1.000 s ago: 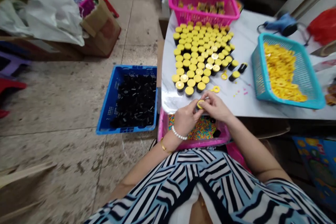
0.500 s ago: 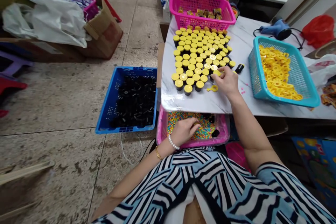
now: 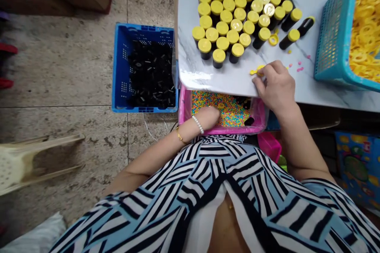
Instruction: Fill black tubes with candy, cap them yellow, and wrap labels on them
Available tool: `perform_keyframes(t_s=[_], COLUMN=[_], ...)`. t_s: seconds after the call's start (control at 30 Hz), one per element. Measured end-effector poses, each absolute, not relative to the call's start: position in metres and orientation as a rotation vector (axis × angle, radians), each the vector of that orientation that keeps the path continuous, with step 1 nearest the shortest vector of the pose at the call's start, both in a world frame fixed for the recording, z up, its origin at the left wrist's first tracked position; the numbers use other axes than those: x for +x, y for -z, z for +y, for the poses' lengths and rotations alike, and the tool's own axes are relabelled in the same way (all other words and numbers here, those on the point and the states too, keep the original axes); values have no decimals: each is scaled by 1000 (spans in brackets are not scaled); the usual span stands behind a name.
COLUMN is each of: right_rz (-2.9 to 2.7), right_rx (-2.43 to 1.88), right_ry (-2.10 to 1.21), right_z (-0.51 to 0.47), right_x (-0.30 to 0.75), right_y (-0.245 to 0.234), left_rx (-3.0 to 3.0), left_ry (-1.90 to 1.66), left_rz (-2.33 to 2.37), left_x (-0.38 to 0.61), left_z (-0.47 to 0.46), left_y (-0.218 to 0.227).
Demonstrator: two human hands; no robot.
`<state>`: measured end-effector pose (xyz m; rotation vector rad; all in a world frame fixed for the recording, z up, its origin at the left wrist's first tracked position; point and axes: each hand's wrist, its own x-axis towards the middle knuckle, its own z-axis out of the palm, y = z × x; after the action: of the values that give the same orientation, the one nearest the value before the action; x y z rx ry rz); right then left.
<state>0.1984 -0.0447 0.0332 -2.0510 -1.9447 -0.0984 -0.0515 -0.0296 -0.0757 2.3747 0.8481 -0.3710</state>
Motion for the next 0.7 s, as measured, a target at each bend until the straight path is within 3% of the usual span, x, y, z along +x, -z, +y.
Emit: perform_keyframes(t_s=[0.23, 0.7], right_rz=[-2129, -1910], right_rx=[-1967, -1897], right_ry=[-19, -164], right_z=[-37, -40], right_x=[205, 206], right_y=[-45, -23], left_rx=[2532, 2619], left_ry=[124, 236], left_rz=[718, 309], left_x=[40, 5], left_z=[-15, -25], left_y=[79, 87])
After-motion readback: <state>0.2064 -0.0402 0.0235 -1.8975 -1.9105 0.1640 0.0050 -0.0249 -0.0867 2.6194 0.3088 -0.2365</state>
